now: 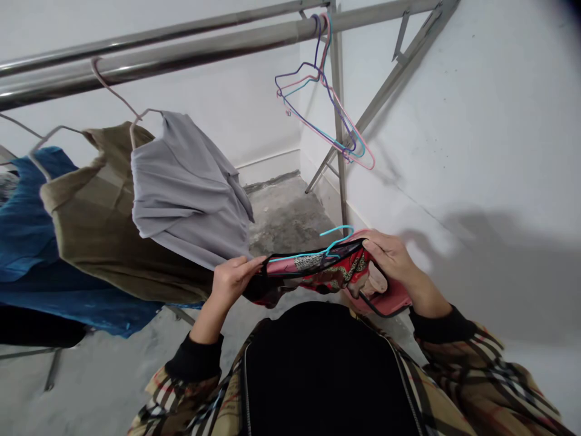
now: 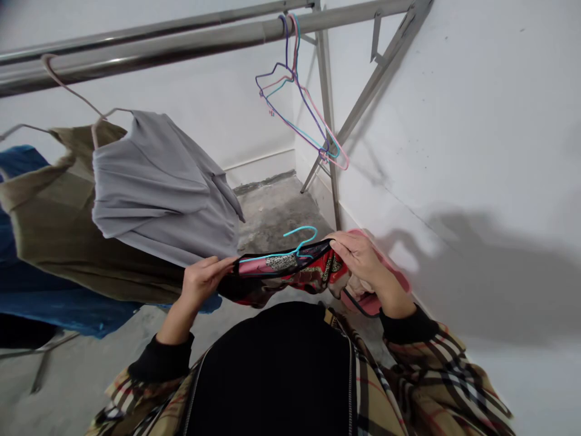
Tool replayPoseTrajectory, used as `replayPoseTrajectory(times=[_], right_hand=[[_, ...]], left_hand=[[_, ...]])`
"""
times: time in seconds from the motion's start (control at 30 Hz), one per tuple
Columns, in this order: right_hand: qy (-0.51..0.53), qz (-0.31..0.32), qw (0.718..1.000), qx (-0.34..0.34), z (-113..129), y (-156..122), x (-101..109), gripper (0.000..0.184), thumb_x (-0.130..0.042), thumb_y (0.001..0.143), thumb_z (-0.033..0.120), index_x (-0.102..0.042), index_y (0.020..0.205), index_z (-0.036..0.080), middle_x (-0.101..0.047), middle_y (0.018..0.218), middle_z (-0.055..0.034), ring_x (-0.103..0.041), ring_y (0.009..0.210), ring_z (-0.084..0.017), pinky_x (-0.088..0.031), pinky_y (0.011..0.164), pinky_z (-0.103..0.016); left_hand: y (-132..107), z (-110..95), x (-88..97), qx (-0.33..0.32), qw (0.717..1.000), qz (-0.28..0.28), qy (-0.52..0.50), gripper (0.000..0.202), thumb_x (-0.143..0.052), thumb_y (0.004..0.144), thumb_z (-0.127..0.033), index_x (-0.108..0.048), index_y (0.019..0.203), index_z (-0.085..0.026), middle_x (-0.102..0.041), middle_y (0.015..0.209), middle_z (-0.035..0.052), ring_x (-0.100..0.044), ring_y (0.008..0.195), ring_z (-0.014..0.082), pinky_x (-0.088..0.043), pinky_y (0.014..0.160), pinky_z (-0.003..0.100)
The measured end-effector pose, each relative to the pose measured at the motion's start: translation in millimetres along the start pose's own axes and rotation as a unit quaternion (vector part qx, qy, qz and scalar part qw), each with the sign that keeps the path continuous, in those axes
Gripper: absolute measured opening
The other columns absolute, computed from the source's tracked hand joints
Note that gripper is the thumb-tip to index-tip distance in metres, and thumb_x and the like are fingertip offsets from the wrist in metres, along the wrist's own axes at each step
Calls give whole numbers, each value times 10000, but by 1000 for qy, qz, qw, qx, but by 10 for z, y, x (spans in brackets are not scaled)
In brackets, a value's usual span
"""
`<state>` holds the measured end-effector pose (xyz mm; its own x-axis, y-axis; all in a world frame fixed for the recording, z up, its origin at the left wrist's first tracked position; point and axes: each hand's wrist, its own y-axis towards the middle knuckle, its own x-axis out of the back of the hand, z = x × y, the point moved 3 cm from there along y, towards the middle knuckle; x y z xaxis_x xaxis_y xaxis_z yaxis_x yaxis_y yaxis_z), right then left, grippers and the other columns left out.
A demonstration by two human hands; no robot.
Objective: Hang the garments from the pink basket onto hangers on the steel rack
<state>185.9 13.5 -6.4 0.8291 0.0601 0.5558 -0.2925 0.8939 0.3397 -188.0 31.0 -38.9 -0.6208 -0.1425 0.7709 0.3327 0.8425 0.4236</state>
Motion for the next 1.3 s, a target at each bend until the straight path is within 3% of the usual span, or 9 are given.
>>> replayPoseTrajectory(times=[0.1,0.23,0.4,0.57,0.73,0.83,1.03,1.17,1.3], right_hand=[[-13,25,1000,0,-93,-10,-10,317,-436,960,394,-661,1130,251,-695,1113,-65,-638,1046,-221,-492,962,-392],[-47,35,997,-44,-247,-43,-11,413,-546,900,428,-586,1262,233,-650,1225,-80,-599,1130,-237,-465,1001,-398],[2,51,993,-105,-324,-91,-30,356,-477,916,454,-716,956,194,-728,918,-55,-670,864,-212,-539,809,-325],[73,-81,985,-136,-413,-106,56,330,-562,852,496,-734,905,220,-736,903,-42,-676,832,-216,-551,753,-319],[76,-168,973,-141,-332,49,200,306,-561,857,492,-713,879,227,-693,721,-13,-615,621,-172,-511,590,-288],[-19,-250,964,-90,-69,251,305,299,-557,862,479,-697,846,214,-649,661,-6,-575,590,-158,-483,588,-278],[-122,-334,934,41,466,952,229,350,-431,935,438,-653,834,186,-614,671,-26,-553,631,-156,-442,641,-275],[-133,-344,926,81,638,1587,43,414,-336,970,456,-619,835,185,-593,681,-28,-524,644,-161,-398,647,-282],[-178,-298,938,22,745,2076,-203,436,-267,995,429,-618,943,174,-623,721,-65,-516,642,-186,-352,624,-292]], left_hand=[[39,7,27,11,997,-67,-27,286,-547,898,-408,-755,985,-232,-511,547,-18,-466,497,103,-366,526,209],[85,50,114,9,990,-139,-37,262,-584,884,-385,-755,957,-201,-529,545,-17,-462,490,104,-374,523,220],[153,79,206,5,988,-154,-12,247,-579,895,-363,-749,964,-197,-502,552,-26,-467,505,102,-376,521,216],[274,-56,192,-23,987,-151,55,211,-582,897,-323,-732,1023,-245,-560,633,-9,-524,602,121,-426,616,244],[246,-219,119,-9,965,-256,57,297,-609,874,-272,-648,1166,-238,-647,1057,85,-590,992,200,-472,881,363],[123,-257,19,14,962,-271,38,386,-624,859,-269,-590,1242,-228,-612,1143,105,-568,1077,220,-475,922,389],[-122,-273,-238,31,980,-195,-15,335,-585,879,-249,-605,1213,-240,-665,1036,82,-617,993,206,-513,869,366],[-228,-263,-320,26,984,-174,-40,325,-595,869,-210,-619,1192,-239,-688,1022,74,-630,981,201,-519,864,349],[-317,-223,-354,27,983,-173,-57,308,-599,865,-195,-632,1169,-231,-698,1037,77,-644,979,195,-530,848,327]])
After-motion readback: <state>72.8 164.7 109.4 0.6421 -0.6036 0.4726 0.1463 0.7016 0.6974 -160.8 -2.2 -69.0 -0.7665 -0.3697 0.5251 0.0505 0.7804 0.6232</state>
